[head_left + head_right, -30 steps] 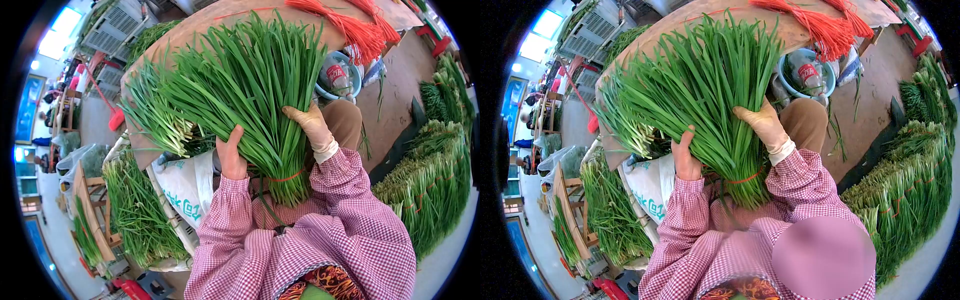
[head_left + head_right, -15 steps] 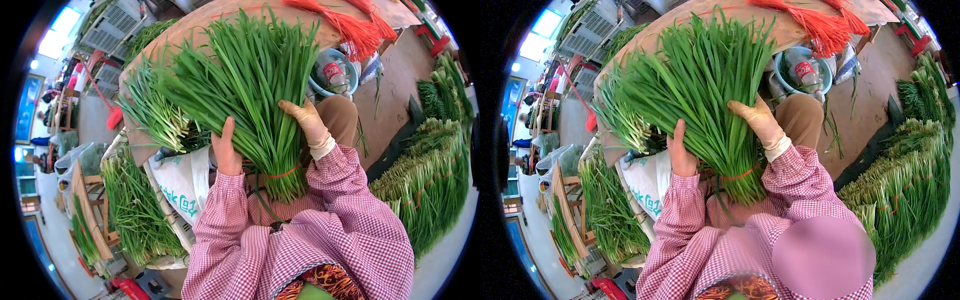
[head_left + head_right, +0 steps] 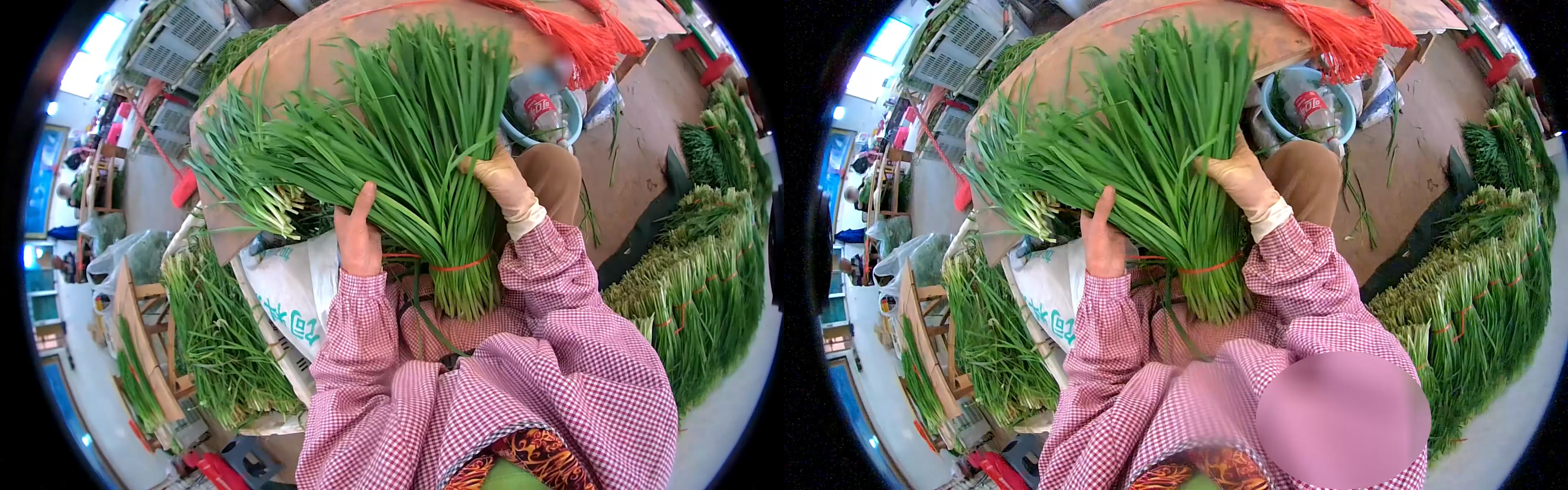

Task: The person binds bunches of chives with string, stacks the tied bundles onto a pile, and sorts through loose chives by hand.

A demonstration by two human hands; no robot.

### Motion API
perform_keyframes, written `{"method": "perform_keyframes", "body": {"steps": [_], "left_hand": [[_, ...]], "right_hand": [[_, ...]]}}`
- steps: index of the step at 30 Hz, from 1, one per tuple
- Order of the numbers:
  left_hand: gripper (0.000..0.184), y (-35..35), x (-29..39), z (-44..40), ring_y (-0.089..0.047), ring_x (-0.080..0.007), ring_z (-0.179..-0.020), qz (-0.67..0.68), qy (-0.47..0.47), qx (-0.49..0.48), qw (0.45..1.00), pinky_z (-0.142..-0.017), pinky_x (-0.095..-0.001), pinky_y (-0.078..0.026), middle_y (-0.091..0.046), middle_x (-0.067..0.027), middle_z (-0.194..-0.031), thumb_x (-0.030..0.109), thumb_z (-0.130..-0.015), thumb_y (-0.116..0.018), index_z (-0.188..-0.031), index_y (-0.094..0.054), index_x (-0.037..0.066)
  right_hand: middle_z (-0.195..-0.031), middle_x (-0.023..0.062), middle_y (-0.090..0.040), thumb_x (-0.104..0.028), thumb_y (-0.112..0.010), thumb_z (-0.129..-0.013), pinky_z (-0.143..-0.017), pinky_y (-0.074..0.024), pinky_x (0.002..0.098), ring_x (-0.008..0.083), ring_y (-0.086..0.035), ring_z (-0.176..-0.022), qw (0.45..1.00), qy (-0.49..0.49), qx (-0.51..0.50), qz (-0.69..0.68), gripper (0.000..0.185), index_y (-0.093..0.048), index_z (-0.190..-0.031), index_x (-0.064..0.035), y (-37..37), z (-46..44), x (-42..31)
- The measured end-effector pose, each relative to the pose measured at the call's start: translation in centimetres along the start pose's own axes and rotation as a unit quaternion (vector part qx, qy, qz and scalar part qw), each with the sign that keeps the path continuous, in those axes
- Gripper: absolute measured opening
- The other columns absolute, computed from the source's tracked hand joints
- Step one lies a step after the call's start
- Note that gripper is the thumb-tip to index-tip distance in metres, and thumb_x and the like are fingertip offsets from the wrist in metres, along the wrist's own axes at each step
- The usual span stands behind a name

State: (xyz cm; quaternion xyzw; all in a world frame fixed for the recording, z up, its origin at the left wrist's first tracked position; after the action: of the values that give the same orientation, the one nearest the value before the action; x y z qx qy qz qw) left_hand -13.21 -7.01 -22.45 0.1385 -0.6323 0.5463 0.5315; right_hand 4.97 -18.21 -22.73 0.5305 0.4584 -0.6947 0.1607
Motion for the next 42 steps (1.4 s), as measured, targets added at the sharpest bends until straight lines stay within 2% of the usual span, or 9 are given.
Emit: {"method": "perform_keyframes", "body": {"steps": [23, 31, 32, 34, 35, 36, 37, 40, 42], "left_hand": [[0.048, -3.6, 2.0, 2.8, -0.047, -0.0192, -0.107, -0.060, -0.062, -0.107, 0.990, -0.093, -0.0319, -0.037, -0.048, -0.0092, -0.119, 0.023, -0.087, -0.055, -0.124, -0.037, -0.003], [0.046, -10.3, 4.8, 0.6, -0.045, -0.0210, -0.112, 0.257, -0.060, -0.104, 0.959, -0.096, -0.0385, -0.036, -0.046, -0.0046, -0.124, 0.033, -0.088, -0.052, -0.126, -0.041, 0.009], [0.047, -11.0, 5.7, 0.4, -0.045, -0.0211, -0.112, 0.278, -0.083, -0.102, 0.952, -0.096, -0.0387, -0.036, -0.046, -0.0048, -0.124, 0.035, -0.087, -0.052, -0.125, -0.041, 0.010], [0.050, -11.7, 7.5, -0.9, -0.047, -0.0216, -0.109, 0.301, -0.127, -0.094, 0.940, -0.094, -0.0393, -0.038, -0.048, -0.0051, -0.122, 0.041, -0.085, -0.053, -0.124, -0.044, 0.010], [0.051, -11.8, 8.5, -1.4, -0.048, -0.0216, -0.109, 0.314, -0.143, -0.092, 0.934, -0.093, -0.0392, -0.039, -0.049, -0.0053, -0.121, 0.041, -0.084, -0.053, -0.123, -0.044, 0.010], [0.051, -11.9, 9.4, -1.6, -0.048, -0.0215, -0.108, 0.327, -0.159, -0.088, 0.927, -0.092, -0.0391, -0.040, -0.050, -0.0055, -0.120, 0.042, -0.084, -0.054, -0.123, -0.045, 0.010], [0.052, -11.8, 10.1, -1.6, -0.049, -0.0214, -0.108, 0.339, -0.171, -0.082, 0.922, -0.091, -0.0390, -0.042, -0.051, -0.0057, -0.120, 0.042, -0.083, -0.054, -0.122, -0.046, 0.009], [0.053, -11.5, 11.4, -1.7, -0.051, -0.0225, -0.107, 0.368, -0.198, -0.078, 0.905, -0.091, -0.0398, -0.044, -0.052, -0.0075, -0.118, 0.042, -0.083, -0.053, -0.122, -0.046, 0.008], [0.054, -11.6, 11.4, -1.1, -0.050, -0.0235, -0.108, 0.406, -0.204, -0.108, 0.884, -0.093, -0.0406, -0.042, -0.051, -0.0082, -0.119, 0.043, -0.084, -0.051, -0.124, -0.044, 0.007]], "right_hand": [[-0.102, 0.0076, -0.060, -0.013, -0.059, -0.083, -0.077, -0.0455, 0.0246, 0.0129, -0.056, -0.086, 0.983, 0.071, -0.047, 0.161, 0.039, -0.047, -0.118, 0.0015, -7.0, 2.3, -10.2], [-0.101, 0.0112, -0.061, -0.019, -0.061, -0.083, -0.082, -0.0445, 0.0261, 0.0161, -0.058, -0.091, 0.854, 0.219, -0.226, 0.415, 0.042, -0.050, -0.116, 0.0032, -18.1, -0.8, -20.0], [-0.101, 0.0110, -0.061, -0.026, -0.059, -0.084, -0.080, -0.0465, 0.0273, 0.0171, -0.059, -0.091, 0.794, 0.352, -0.149, 0.473, 0.044, -0.050, -0.117, 0.0017, -18.1, -0.3, -22.7], [-0.095, 0.0154, -0.063, -0.022, -0.059, -0.083, -0.076, -0.0460, 0.0278, 0.0194, -0.061, -0.082, 0.799, 0.229, 0.049, 0.553, 0.032, -0.057, -0.104, 0.0008, -17.5, 3.7, -26.3], [-0.096, 0.0092, -0.061, -0.016, -0.059, -0.083, -0.082, -0.0444, 0.0269, 0.0175, -0.058, -0.090, 0.627, 0.625, -0.086, 0.458, 0.035, -0.052, -0.112, 0.0035, -15.8, 3.6, -27.0], [-0.092, 0.0087, -0.061, -0.015, -0.053, -0.085, -0.081, -0.0438, 0.0276, 0.0177, -0.058, -0.086, 0.835, 0.475, -0.065, 0.271, 0.027, -0.056, -0.106, 0.0022, -14.2, 5.2, -26.9], [-0.091, 0.0055, -0.061, -0.017, -0.054, -0.086, -0.076, -0.0448, 0.0272, 0.0151, -0.057, -0.083, 0.893, 0.363, -0.085, 0.253, 0.024, -0.058, -0.102, 0.0001, -12.9, 6.4, -25.0], [-0.100, 0.0098, -0.060, -0.033, -0.047, -0.088, -0.083, -0.0414, 0.0291, 0.0166, -0.055, -0.091, 0.955, 0.043, -0.119, 0.267, 0.041, -0.055, -0.111, -0.0005, -10.3, 7.1, -15.0], [-0.122, 0.0119, -0.050, -0.044, -0.048, -0.087, -0.088, -0.0395, 0.0321, 0.0188, -0.049, -0.109, 0.967, 0.029, -0.170, 0.190, 0.060, -0.037, -0.131, -0.0042, -9.0, 5.2, -8.4]]}}
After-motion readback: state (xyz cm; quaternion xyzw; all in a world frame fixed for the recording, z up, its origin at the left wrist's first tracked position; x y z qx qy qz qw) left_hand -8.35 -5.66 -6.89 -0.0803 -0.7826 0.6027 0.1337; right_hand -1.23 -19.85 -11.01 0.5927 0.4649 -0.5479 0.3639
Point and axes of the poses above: each hand's wrist, its own z-axis away from the middle knuckle, its own y-axis out of the back of the hand, x = y × z, the point moved 6 cm from there along -z, towards the middle knuckle
